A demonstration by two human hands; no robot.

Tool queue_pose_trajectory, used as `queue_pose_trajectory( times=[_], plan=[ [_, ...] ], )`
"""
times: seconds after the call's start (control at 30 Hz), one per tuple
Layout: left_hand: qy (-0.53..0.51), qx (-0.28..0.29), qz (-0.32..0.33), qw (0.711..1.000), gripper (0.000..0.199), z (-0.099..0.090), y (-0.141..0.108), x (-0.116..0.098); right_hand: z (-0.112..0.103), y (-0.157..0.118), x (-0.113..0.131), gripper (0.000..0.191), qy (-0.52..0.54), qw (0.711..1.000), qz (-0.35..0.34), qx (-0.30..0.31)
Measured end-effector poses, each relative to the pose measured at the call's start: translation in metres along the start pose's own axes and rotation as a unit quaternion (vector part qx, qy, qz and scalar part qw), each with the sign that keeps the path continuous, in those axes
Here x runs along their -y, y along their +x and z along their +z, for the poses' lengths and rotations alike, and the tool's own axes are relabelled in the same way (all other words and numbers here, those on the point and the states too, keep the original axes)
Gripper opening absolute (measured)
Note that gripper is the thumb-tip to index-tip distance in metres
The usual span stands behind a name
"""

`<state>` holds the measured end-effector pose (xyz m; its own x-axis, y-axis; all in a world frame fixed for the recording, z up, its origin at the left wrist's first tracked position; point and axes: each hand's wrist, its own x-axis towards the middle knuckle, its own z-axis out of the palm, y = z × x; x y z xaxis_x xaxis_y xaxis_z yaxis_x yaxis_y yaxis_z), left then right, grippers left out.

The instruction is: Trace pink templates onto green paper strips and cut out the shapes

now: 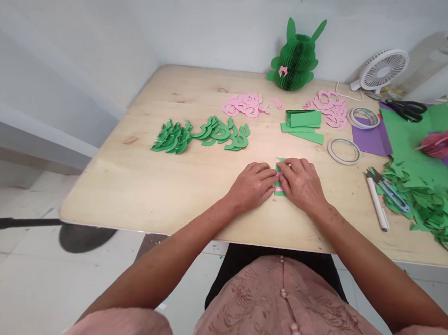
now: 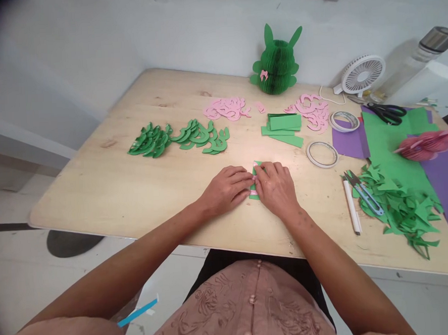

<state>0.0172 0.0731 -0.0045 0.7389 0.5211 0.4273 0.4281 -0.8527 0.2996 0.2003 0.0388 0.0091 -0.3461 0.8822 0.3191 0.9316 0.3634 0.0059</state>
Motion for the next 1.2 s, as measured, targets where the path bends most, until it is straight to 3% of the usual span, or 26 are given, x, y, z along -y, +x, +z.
queue_pose_trajectory(
  times=[1.2],
  plan=[
    [0.000, 0.011, -0.001, 1.000, 0.022, -0.0007, -0.0007, -0.0006, -0.0004, 0.0010, -0.0004, 0.034, 0.016, 1.000, 0.001, 0.007]
  ],
)
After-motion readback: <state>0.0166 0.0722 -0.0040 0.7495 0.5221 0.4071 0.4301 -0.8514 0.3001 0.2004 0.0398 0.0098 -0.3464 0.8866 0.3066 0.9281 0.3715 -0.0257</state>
